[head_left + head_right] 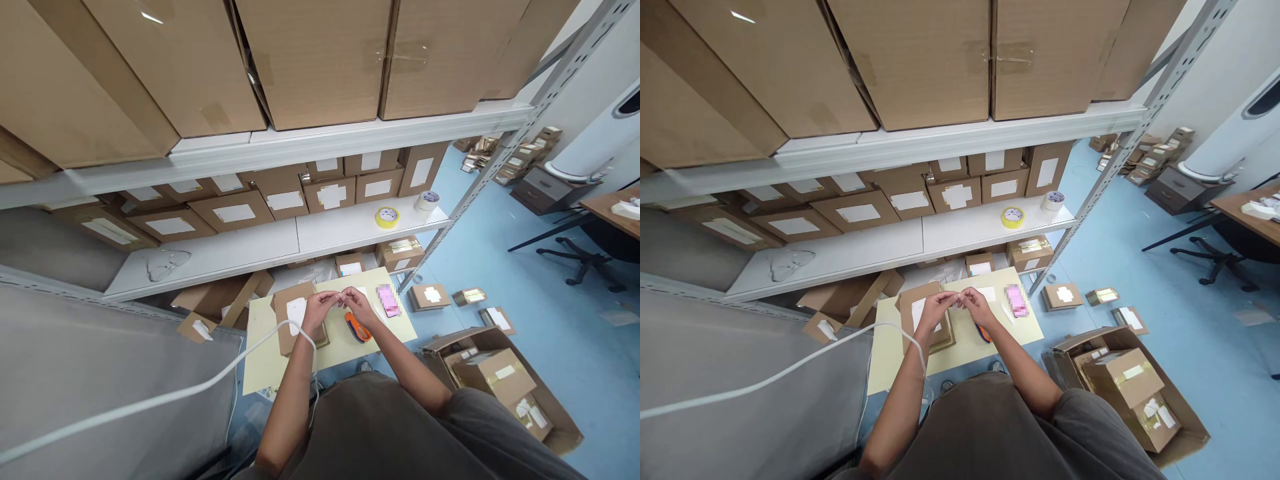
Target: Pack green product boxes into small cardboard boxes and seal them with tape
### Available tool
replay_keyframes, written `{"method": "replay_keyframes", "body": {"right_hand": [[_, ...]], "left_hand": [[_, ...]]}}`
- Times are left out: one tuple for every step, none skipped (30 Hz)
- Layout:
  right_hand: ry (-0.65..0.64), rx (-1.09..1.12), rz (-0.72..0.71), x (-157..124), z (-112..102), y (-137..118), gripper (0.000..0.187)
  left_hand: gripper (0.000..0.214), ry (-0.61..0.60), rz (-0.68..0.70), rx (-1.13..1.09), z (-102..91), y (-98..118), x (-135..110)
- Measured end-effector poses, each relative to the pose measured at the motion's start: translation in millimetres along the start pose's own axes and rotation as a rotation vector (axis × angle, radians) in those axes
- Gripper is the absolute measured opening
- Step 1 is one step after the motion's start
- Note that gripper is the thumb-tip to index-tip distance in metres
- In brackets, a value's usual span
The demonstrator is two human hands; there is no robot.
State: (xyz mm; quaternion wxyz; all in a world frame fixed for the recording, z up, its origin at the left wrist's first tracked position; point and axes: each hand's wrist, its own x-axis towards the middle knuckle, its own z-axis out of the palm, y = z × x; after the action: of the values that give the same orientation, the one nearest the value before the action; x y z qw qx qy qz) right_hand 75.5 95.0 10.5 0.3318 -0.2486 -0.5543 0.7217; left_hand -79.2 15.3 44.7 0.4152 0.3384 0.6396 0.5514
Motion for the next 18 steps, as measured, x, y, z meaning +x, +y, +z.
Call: {"method": "replay_keyframes", "body": {"right_hand": [[-0.009,0.005,0.003,-0.3,0.9,-0.8,0.039],[-0.016,0.020,0.014,-0.7,1.4,-1.5,0.039],[-0.020,0.044,0.030,-1.2,1.6,-1.9,0.039],[-0.018,0.071,0.048,-1.5,1.3,-2.1,0.040],[-0.013,0.097,0.063,-1.7,0.7,-2.1,0.041],[-0.005,0.117,0.072,-1.7,-0.3,-1.9,0.042],[0.006,0.128,0.075,-1.6,-1.7,-1.5,0.044],[0.018,0.133,0.073,-1.4,-3.4,-1.0,0.045],[0.029,0.133,0.068,-1.2,-5.4,-0.4,0.045],[0.039,0.133,0.065,-1.1,-7.5,0.4,0.045],[0.045,0.131,0.064,-1.1,-9.6,1.2,0.046],[0.049,0.128,0.065,-1.3,-11.5,2.0,0.046],[0.057,0.125,0.069,-1.6,-13.1,3.0,0.046],[0.069,0.121,0.077,-1.9,-14.3,4.1,0.046],[0.085,0.116,0.086,-2.3,-14.9,5.3,0.046],[0.105,0.107,0.096,-2.6,-15.2,6.5,0.046],[0.123,0.094,0.103,-2.8,-15.0,7.7,0.045],[0.135,0.077,0.107,-2.9,-14.7,8.8,0.043]], "left_hand": [[0.044,0.039,-0.015,-0.033,-0.3,-1.1,-0.6],[0.046,0.083,-0.034,-0.069,-0.3,-2.4,-1.0],[0.047,0.127,-0.052,-0.104,0.3,-3.7,-1.5],[0.050,0.163,-0.066,-0.133,1.5,-4.9,-2.1],[0.053,0.187,-0.072,-0.156,3.4,-6.0,-2.8],[0.056,0.194,-0.073,-0.173,6.1,-7.0,-3.5],[0.060,0.186,-0.073,-0.184,9.2,-7.9,-4.2],[0.064,0.168,-0.069,-0.191,12.6,-8.8,-4.7],[0.068,0.147,-0.062,-0.190,16.1,-9.7,-5.1],[0.069,0.133,-0.053,-0.181,19.5,-10.7,-5.1],[0.068,0.128,-0.042,-0.162,22.8,-11.9,-4.9],[0.065,0.132,-0.030,-0.133,25.8,-13.2,-4.4],[0.061,0.142,-0.017,-0.099,28.7,-14.7,-3.8],[0.057,0.152,-0.004,-0.062,31.5,-16.3,-3.3],[0.053,0.155,0.008,-0.025,34.1,-17.9,-2.7],[0.050,0.151,0.020,0.007,36.6,-19.5,-2.3],[0.048,0.142,0.033,0.035,38.6,-20.8,-1.9],[0.048,0.133,0.043,0.055,39.9,-22.0,-1.5]]}}
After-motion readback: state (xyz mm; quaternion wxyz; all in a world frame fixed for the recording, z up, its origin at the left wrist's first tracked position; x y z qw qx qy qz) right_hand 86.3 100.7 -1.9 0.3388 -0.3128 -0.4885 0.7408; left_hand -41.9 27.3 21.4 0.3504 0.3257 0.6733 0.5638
